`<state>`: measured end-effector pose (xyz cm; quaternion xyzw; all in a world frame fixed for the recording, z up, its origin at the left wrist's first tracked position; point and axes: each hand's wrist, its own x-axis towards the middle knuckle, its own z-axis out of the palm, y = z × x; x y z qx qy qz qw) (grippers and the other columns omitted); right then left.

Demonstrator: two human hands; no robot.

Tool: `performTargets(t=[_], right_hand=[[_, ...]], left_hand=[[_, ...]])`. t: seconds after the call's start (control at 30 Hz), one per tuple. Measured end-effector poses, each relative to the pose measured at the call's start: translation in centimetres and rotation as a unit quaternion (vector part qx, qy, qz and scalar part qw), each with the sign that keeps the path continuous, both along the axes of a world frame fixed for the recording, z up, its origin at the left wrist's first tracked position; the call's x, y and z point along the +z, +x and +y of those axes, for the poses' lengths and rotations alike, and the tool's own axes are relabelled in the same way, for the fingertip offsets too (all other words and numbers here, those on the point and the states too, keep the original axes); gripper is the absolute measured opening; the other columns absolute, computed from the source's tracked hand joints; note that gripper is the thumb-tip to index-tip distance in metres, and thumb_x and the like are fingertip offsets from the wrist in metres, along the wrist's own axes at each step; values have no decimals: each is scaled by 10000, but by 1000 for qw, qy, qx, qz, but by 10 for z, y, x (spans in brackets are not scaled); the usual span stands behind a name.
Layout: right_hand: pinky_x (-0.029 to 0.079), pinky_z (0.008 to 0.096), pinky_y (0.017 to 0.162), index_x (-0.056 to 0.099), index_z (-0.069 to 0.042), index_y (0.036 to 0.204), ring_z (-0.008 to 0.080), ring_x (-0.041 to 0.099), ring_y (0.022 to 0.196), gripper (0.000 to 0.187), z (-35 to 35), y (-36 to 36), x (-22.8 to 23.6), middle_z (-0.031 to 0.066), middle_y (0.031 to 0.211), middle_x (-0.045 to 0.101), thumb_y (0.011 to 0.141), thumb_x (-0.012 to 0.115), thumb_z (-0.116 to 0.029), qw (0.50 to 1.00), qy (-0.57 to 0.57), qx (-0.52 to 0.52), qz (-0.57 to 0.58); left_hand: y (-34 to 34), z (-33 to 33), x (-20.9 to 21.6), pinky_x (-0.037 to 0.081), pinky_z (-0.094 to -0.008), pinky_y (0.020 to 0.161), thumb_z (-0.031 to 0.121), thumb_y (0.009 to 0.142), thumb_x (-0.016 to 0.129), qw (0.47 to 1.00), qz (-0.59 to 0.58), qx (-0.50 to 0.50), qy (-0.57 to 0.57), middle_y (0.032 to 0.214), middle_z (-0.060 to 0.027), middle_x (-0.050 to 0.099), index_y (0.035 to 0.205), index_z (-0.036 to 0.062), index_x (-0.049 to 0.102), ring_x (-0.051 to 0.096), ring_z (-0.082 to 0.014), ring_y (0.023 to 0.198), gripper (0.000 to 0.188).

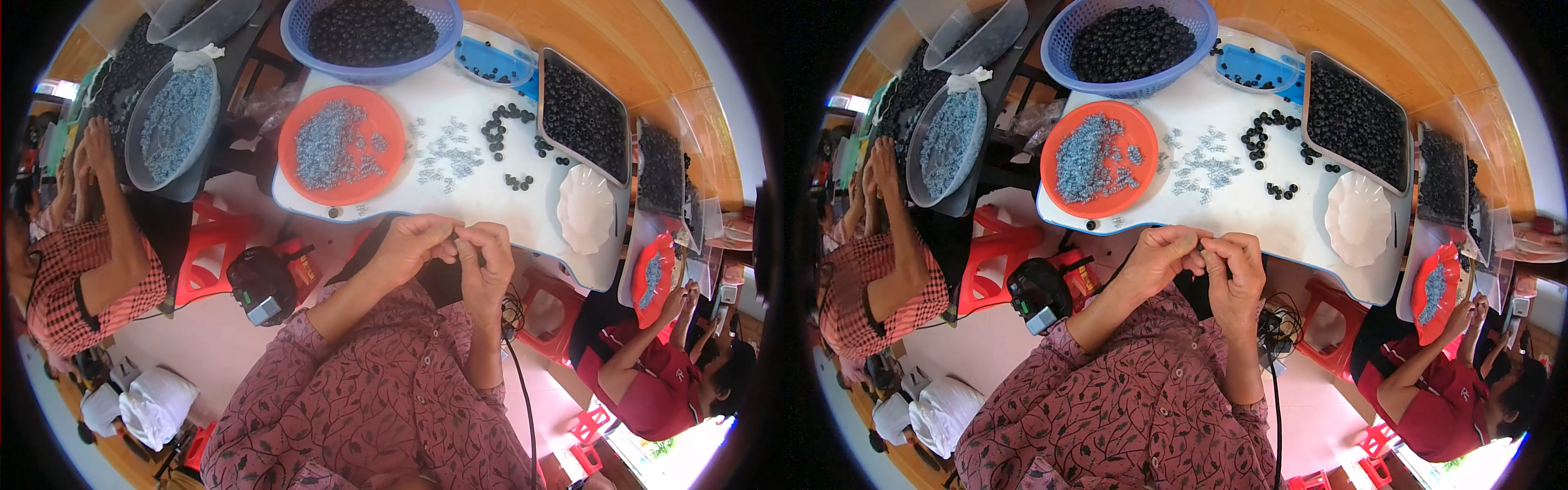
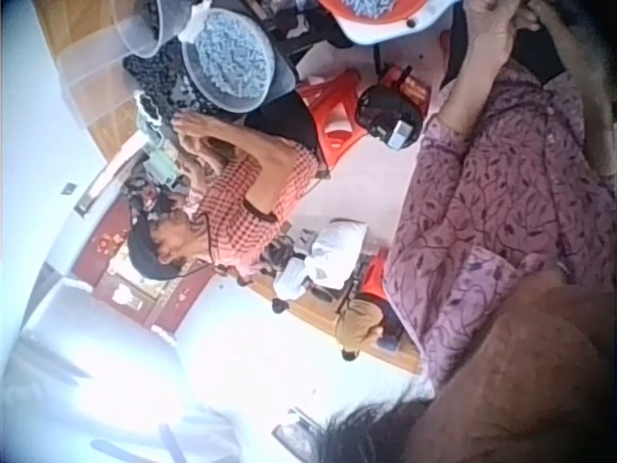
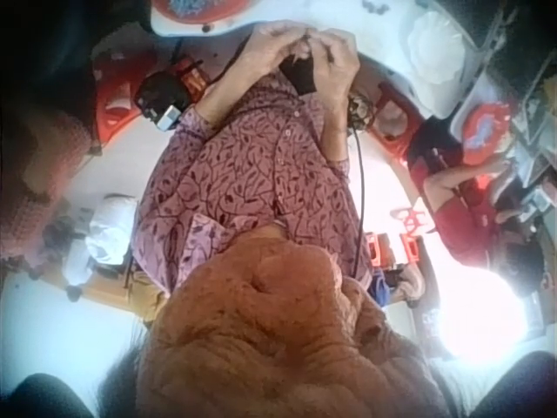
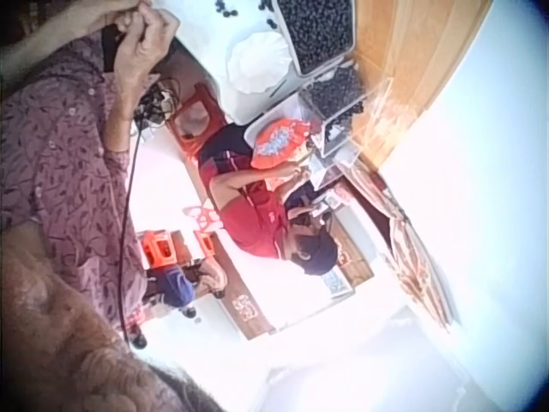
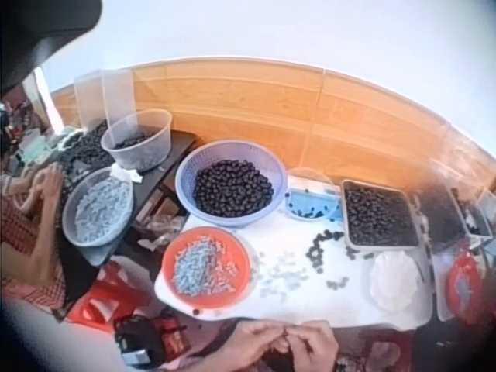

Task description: The person sorts and assembles small black industrial components by hand on a workbench.

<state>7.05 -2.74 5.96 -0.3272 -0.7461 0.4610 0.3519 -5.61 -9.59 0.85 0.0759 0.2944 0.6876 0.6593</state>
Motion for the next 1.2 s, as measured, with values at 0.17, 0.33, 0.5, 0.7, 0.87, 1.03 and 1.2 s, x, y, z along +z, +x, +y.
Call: performTargets(t=[0.17, 0.33, 0.5, 0.7, 0.87, 1.03, 1.2], right_hand=[[454, 247, 722, 644, -16, 940, 135, 543, 813, 74, 3, 3, -6, 58, 932, 550, 869, 645, 8, 999, -30, -35, 9], [449, 244, 747, 632, -14, 960, 138, 545, 836, 86, 1, 3, -8, 62, 951, 557, 876, 641, 1, 999, -37, -31, 22], [451, 244, 759, 627, -9, 977, 141, 550, 855, 99, 1, 3, -7, 68, 963, 566, 879, 641, -5, 999, -24, -27, 28], [466, 249, 743, 636, -4, 979, 138, 563, 836, 111, -2, 1, -1, 72, 965, 576, 870, 656, -7, 999, -8, -30, 16], [462, 238, 755, 643, -6, 986, 127, 562, 848, 119, -3, 3, -5, 67, 977, 576, 869, 661, -7, 999, -27, -29, 25], [443, 225, 796, 645, -7, 978, 120, 548, 898, 113, -4, 4, -13, 58, 1002, 576, 867, 657, 9, 989, -117, -37, 83], [437, 235, 821, 646, -5, 983, 121, 542, 916, 124, -5, 2, -25, 53, 1013, 575, 862, 658, 18, 973, -168, -43, 153]], left_hand=[[2, -1, 12, 563, -274, 722, 95, 966, 549, 1000, 18, 12, 2, 923, -98, 683, 1165, -31, 618, 673, -151, 785, 246], [5, -3, 9, 574, -276, 711, 71, 960, 551, 999, 44, 31, -6, 937, -102, 696, 1166, -10, 623, 694, -153, 791, 232], [5, -2, 10, 574, -267, 746, 38, 932, 589, 999, 29, 32, -7, 962, -118, 677, 1150, -44, 609, 670, -153, 784, 234], [5, -3, 10, 569, -260, 738, 44, 933, 590, 999, 12, 36, 4, 948, -108, 675, 1149, -39, 610, 660, -138, 767, 232], [6, -3, 8, 551, -259, 685, 54, 942, 576, 999, 13, 38, -2, 915, -88, 689, 1136, -13, 633, 671, -134, 755, 213], [6, -3, 0, 556, -266, 694, 53, 946, 563, 997, -58, 33, 25, 938, -101, 684, 1140, -28, 626, 673, -148, 757, 219], [7, -3, 1, 569, -282, 708, 57, 943, 566, 994, -101, 35, 21, 969, -115, 678, 1152, -32, 620, 676, -165, 782, 233]])
